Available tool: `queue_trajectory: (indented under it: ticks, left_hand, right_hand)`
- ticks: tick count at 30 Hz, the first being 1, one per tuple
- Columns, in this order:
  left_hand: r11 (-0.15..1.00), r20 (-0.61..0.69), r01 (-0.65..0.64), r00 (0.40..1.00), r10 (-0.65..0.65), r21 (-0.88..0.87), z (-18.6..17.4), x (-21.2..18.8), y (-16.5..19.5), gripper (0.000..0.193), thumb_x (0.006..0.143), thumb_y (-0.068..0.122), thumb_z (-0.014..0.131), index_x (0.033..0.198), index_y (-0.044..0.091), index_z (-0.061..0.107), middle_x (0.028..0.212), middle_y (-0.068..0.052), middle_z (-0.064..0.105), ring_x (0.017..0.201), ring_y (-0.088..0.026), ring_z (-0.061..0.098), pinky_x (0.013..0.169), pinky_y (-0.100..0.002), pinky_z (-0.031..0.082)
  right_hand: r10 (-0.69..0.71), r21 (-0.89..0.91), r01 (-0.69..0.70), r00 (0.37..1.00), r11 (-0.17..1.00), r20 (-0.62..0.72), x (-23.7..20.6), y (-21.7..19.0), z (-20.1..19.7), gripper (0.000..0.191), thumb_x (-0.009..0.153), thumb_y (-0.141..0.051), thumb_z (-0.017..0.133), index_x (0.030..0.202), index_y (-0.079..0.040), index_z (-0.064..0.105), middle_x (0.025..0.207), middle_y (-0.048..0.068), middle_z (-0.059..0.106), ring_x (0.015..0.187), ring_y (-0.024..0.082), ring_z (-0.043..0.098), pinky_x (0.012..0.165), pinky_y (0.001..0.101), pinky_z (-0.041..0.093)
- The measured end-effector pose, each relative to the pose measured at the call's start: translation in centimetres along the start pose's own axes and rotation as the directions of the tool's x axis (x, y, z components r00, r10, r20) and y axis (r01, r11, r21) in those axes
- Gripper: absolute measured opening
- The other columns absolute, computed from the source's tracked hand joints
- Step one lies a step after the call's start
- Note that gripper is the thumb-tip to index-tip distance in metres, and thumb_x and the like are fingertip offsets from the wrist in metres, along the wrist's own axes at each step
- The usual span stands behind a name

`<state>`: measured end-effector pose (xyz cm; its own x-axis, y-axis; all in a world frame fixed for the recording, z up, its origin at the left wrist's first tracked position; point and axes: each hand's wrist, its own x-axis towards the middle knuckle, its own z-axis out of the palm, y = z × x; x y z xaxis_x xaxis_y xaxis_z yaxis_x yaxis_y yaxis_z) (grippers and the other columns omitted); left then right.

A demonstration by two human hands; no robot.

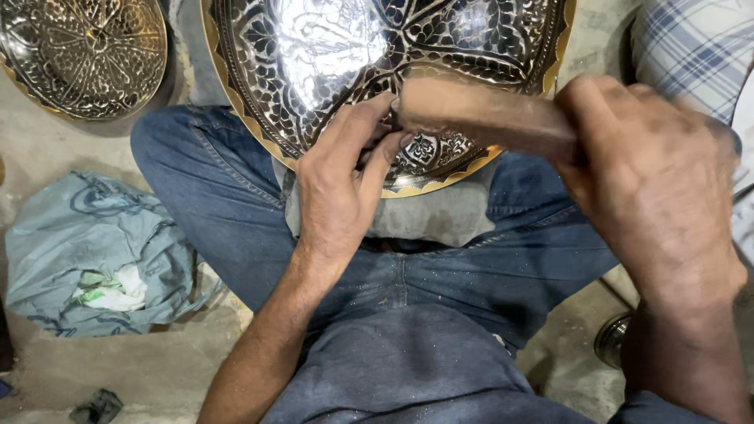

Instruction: The person is engraving a decorative pattern on a large metal plate using a chisel and a wooden mallet. They hold the plate steady with one hand while striking the chisel with the mallet to create intricate designs.

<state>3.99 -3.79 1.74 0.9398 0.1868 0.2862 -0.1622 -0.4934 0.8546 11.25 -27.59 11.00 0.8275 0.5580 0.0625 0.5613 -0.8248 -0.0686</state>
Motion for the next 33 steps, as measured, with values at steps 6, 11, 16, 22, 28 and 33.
queue_trajectory:
  ticks: [6,11,16,22,28,33]
  left_hand:
    - [1.0,0.014,0.014,1.0,-0.014,0.009,-0.1,0.0,0.2,0.035,0.102,0.008,0.075,0.134,0.007,0.062,0.115,-0.009,0.072,0.101,-0.019,0.077,0.083,-0.03,0.064]
    - [1.0,0.012,0.006,1.0,-0.006,0.002,-0.1,0.1,0.3,0.034,0.102,0.009,0.075,0.134,0.008,0.063,0.114,-0.008,0.072,0.101,-0.019,0.077,0.08,-0.029,0.064]
    - [1.0,0.011,-0.002,1.0,0.002,0.014,-0.1,0.0,0.2,0.033,0.103,0.01,0.076,0.134,0.009,0.064,0.112,-0.007,0.072,0.1,-0.018,0.077,0.08,-0.03,0.062]
    - [0.999,0.018,-0.004,1.0,0.004,0.033,-0.2,0.0,0.2,0.035,0.102,0.012,0.077,0.134,0.009,0.064,0.11,-0.008,0.071,0.096,-0.02,0.075,0.08,-0.033,0.06]
    - [0.998,0.019,-0.019,1.0,0.018,0.056,-0.1,0.2,0.2,0.036,0.101,0.012,0.077,0.134,0.009,0.064,0.108,-0.007,0.071,0.096,-0.019,0.075,0.08,-0.032,0.061]
    - [0.998,0.025,-0.024,0.999,0.022,0.06,-0.2,0.1,0.1,0.037,0.102,0.009,0.076,0.137,0.008,0.063,0.11,-0.008,0.07,0.097,-0.019,0.074,0.081,-0.033,0.06]
  right_hand:
    - [0.031,0.088,-0.033,0.999,0.996,0.018,0.1,-0.1,0.0,0.03,0.098,-0.018,0.08,0.109,-0.001,0.058,0.086,0.014,0.067,0.075,0.027,0.069,0.066,0.0406,0.057]
    - [0.187,0.257,-0.208,0.977,0.944,0.102,0.5,-0.5,-0.6,0.031,0.097,-0.018,0.079,0.11,-0.001,0.056,0.083,0.012,0.064,0.075,0.025,0.068,0.063,0.0397,0.055]
    - [0.098,0.132,-0.106,0.993,0.986,0.06,0.5,-0.8,-0.8,0.031,0.092,-0.017,0.08,0.108,-0.002,0.058,0.086,0.013,0.067,0.077,0.026,0.07,0.067,0.0413,0.056]
    - [0.12,0.05,-0.126,0.987,0.991,0.106,-0.3,-0.3,-0.7,0.028,0.1,-0.021,0.078,0.108,-0.003,0.058,0.086,0.011,0.069,0.078,0.024,0.071,0.069,0.0394,0.057]
    - [0.099,-0.017,-0.097,0.991,0.995,0.087,-0.5,0.1,-0.5,0.03,0.099,-0.023,0.079,0.111,-0.005,0.058,0.085,0.011,0.071,0.079,0.021,0.072,0.072,0.0389,0.06]
    - [0.023,-0.164,-0.005,0.994,0.986,0.107,0.2,0.1,-0.6,0.032,0.094,-0.026,0.08,0.107,-0.006,0.059,0.088,0.01,0.072,0.077,0.023,0.073,0.073,0.0436,0.059]
